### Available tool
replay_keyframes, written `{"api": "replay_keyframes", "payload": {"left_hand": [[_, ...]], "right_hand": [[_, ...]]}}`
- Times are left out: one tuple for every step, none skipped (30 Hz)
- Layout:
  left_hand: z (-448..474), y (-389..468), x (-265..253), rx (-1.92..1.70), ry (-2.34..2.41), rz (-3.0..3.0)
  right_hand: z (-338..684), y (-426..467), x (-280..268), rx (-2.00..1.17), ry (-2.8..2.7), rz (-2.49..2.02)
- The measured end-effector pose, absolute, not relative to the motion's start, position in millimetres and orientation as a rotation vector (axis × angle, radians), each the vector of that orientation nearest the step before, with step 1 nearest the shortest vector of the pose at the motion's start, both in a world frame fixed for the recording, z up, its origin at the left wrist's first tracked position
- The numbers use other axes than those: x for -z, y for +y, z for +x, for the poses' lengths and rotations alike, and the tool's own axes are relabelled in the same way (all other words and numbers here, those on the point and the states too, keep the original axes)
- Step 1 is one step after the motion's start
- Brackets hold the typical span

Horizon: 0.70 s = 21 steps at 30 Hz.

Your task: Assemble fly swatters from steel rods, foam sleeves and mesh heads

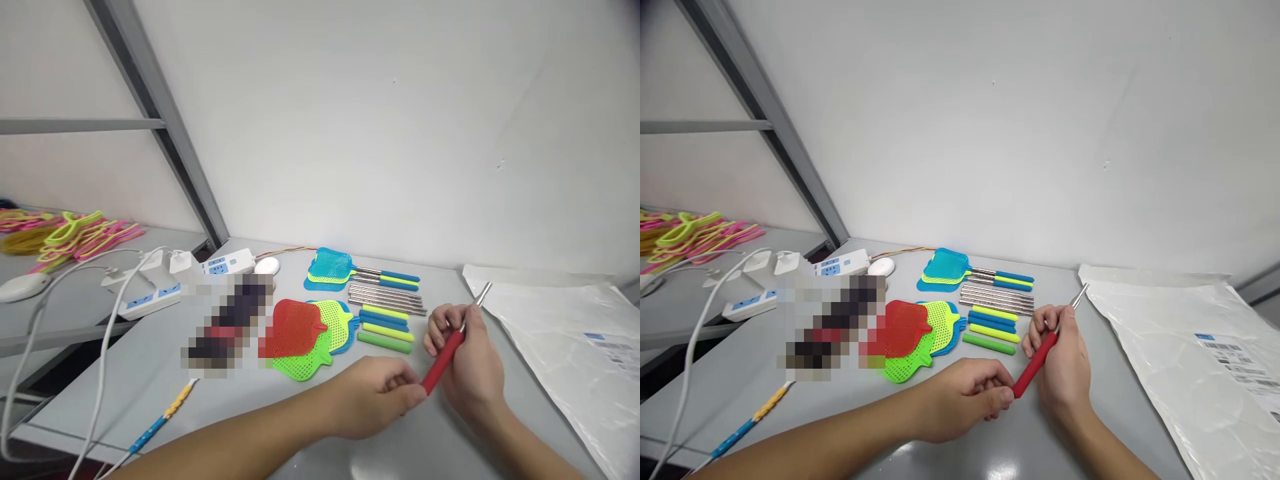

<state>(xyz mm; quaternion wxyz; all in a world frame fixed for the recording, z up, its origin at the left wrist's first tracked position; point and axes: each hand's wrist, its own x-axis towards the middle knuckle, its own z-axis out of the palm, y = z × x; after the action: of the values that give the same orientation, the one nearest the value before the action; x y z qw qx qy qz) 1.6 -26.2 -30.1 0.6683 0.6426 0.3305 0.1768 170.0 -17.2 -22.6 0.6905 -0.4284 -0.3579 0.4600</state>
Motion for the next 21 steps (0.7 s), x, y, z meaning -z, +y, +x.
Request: {"api": "replay_keyframes", "payload": {"left_hand": [[2, -27, 29, -0.391, 0.747, 1.485], [2, -27, 28, -0.39, 0.748, 1.521], [2, -27, 27, -0.392, 0.75, 1.553], [2, -28, 26, -0.396, 0.755, 1.578], [3, -28, 25, -0.397, 0.763, 1.595], [3, -29, 24, -0.395, 0.775, 1.604], [4, -29, 23, -0.393, 0.787, 1.603], [4, -30, 22, -0.396, 0.794, 1.599], [4, -30, 22, -0.404, 0.795, 1.597], [4, -31, 21, -0.418, 0.791, 1.597], [4, -31, 21, -0.434, 0.785, 1.599], [3, -31, 21, -0.453, 0.782, 1.603], [3, -31, 21, -0.471, 0.789, 1.608], [2, -30, 21, -0.486, 0.805, 1.613], [1, -29, 20, -0.495, 0.822, 1.619], [0, -28, 20, -0.499, 0.834, 1.626], [-1, -27, 20, -0.499, 0.84, 1.634], [-2, -26, 20, -0.498, 0.839, 1.639], [-2, -26, 20, -0.498, 0.835, 1.638], [-3, -26, 21, -0.5, 0.829, 1.632], [-3, -26, 22, -0.504, 0.828, 1.621]], "right_hand": [[168, -18, 23, -1.051, -0.79, -0.962], [166, -18, 22, -1.066, -0.78, -0.966], [165, -18, 22, -1.079, -0.765, -0.971], [164, -17, 21, -1.093, -0.745, -0.977], [164, -17, 21, -1.109, -0.72, -0.983], [163, -16, 20, -1.132, -0.697, -0.986], [163, -16, 20, -1.165, -0.679, -0.983], [163, -16, 19, -1.21, -0.67, -0.973], [164, -16, 19, -1.262, -0.669, -0.956], [164, -16, 20, -1.312, -0.676, -0.938], [165, -15, 21, -1.352, -0.689, -0.922], [166, -15, 22, -1.374, -0.706, -0.916], [168, -14, 24, -1.378, -0.725, -0.922], [169, -13, 25, -1.368, -0.746, -0.938], [170, -12, 27, -1.352, -0.768, -0.958], [171, -12, 28, -1.337, -0.791, -0.978], [172, -11, 29, -1.328, -0.815, -0.992], [173, -12, 30, -1.326, -0.843, -1.0], [173, -12, 31, -1.331, -0.877, -1.003], [172, -13, 31, -1.338, -0.914, -1.005], [172, -15, 31, -1.347, -0.95, -1.006]]}}
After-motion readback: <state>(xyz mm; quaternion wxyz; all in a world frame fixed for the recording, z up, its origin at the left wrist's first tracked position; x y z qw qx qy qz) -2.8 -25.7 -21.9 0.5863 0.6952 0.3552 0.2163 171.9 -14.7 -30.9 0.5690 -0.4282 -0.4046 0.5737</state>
